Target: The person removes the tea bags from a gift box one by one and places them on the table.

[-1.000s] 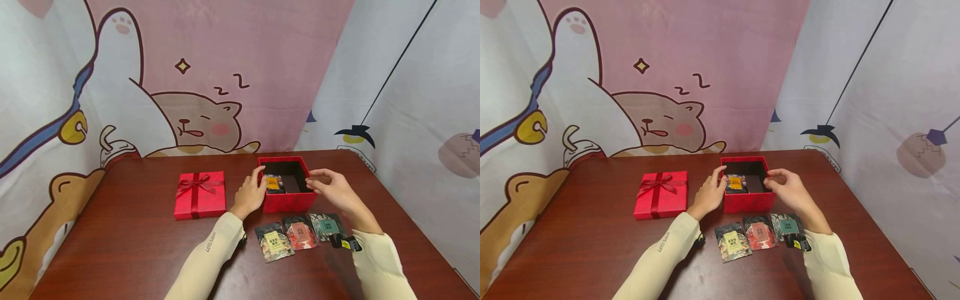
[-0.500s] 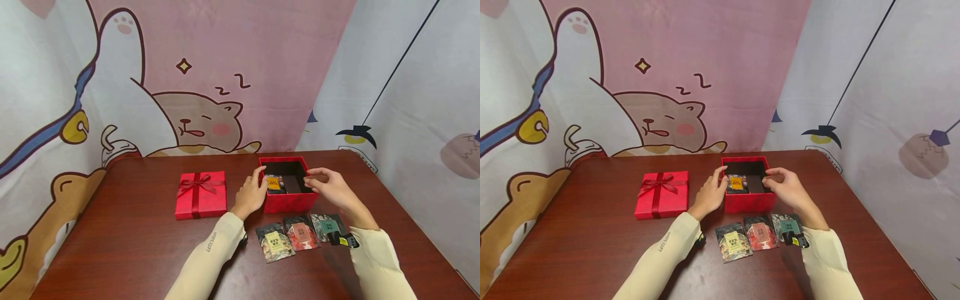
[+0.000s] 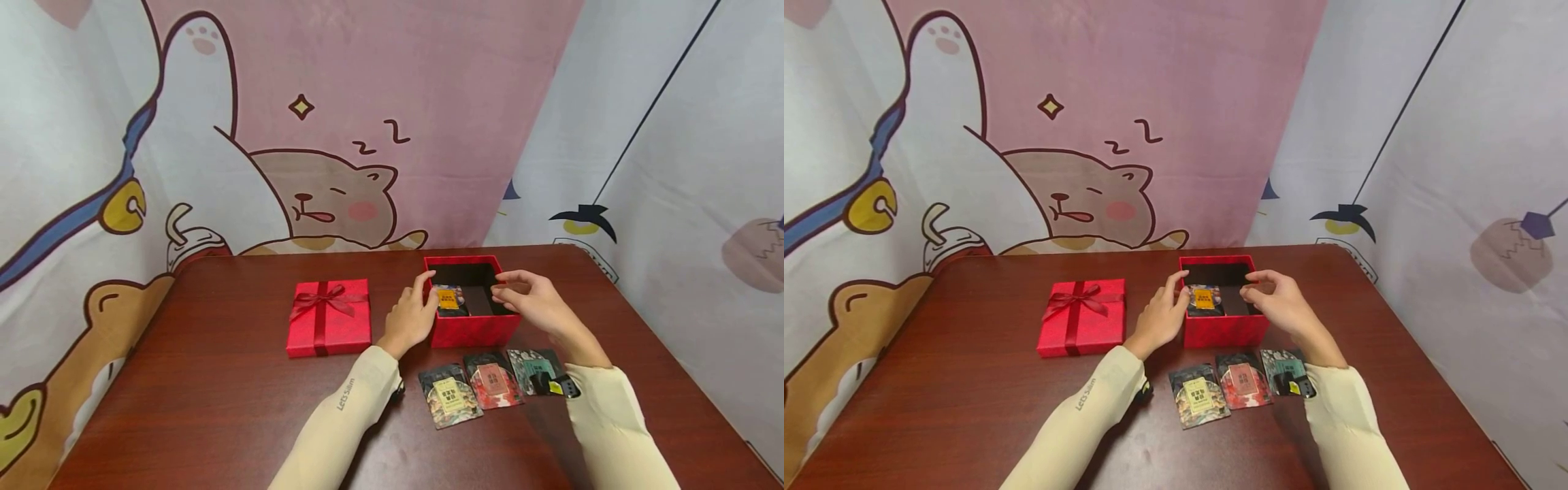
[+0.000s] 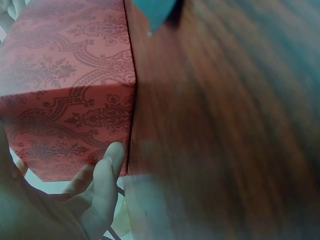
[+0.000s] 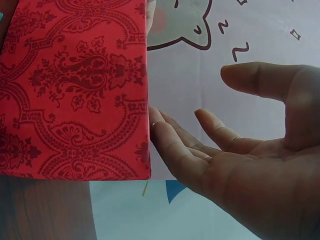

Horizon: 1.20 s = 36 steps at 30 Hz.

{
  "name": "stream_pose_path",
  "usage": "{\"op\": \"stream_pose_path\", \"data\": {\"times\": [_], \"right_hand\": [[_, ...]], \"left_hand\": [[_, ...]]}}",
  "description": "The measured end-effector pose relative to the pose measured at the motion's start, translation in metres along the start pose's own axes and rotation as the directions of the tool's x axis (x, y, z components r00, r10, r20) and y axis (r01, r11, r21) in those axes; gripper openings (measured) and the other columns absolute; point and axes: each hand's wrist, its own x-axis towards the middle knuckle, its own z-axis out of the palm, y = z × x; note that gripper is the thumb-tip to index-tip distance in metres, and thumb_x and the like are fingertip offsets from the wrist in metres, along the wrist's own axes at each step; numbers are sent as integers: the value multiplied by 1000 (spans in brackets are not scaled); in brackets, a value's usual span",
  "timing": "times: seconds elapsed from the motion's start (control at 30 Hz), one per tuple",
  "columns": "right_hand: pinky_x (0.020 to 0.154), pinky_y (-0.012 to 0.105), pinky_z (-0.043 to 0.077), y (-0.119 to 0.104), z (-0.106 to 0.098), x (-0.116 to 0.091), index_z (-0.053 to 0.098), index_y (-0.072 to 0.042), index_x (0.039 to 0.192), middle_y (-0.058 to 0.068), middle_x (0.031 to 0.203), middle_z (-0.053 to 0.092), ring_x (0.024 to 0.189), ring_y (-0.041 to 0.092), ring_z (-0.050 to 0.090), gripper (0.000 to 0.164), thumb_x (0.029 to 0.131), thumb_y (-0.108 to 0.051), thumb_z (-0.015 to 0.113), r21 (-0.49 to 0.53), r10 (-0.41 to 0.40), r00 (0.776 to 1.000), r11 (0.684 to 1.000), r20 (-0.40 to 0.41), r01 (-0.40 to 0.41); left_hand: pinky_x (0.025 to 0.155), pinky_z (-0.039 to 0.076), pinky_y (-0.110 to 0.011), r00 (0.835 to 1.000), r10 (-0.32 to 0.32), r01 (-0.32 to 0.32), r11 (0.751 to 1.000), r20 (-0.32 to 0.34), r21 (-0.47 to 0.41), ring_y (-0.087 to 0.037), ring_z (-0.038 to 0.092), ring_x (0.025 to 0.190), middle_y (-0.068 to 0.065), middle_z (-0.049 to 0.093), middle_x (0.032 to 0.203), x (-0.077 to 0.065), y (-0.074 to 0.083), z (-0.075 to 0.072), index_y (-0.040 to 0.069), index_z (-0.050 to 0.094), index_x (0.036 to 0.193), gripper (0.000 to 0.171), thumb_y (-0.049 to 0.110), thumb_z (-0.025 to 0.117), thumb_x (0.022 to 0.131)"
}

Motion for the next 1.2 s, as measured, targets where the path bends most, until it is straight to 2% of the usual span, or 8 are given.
{"op": "stream_pose_path", "data": {"times": [0.27,0.43,0.57,0.8,0.93,1.2], "right_hand": [[82,19,51,0,3,4,45,7,139,29,131,58,105,15,67,45,102,-17,54,17,12,1000,1000,17,-12],[83,19,51,2,6,8,45,7,138,28,130,59,105,17,67,44,102,-17,54,15,4,1000,1000,15,-4],[84,22,52,2,8,11,45,7,138,27,129,60,110,27,66,44,102,-17,53,14,3,1000,1000,16,-3],[85,25,53,3,10,14,45,8,138,28,128,60,112,31,65,44,102,-15,53,3,4,1000,1000,12,-4],[86,26,53,7,10,17,45,8,137,28,128,60,116,40,61,43,102,-15,52,0,6,1000,1000,14,-6],[82,22,53,8,15,21,43,9,139,28,128,60,112,31,65,45,102,-15,52,13,16,999,1000,34,-16]], "left_hand": [[74,50,-51,1000,-10,10,1000,-1,-1,-31,63,79,-7,58,115,1,0,0,47,30,149,46,47,35,103],[75,50,-51,1000,-9,9,1000,-1,6,-32,63,80,-8,58,115,0,1,0,47,29,150,47,48,35,103],[75,50,-51,1000,-10,10,1000,-2,8,-32,63,79,-8,58,113,0,1,-1,47,29,149,46,48,35,103],[74,50,-52,1000,-10,10,1000,-8,7,-33,63,79,-9,59,114,0,2,0,44,31,150,47,48,34,103],[74,50,-52,1000,-8,8,1000,-10,6,-33,63,79,-10,59,115,-1,2,-1,42,31,150,47,47,35,104],[74,50,-51,1000,-13,13,1000,5,7,-32,63,79,-9,59,115,-2,3,-2,44,30,151,49,51,32,103]]}}
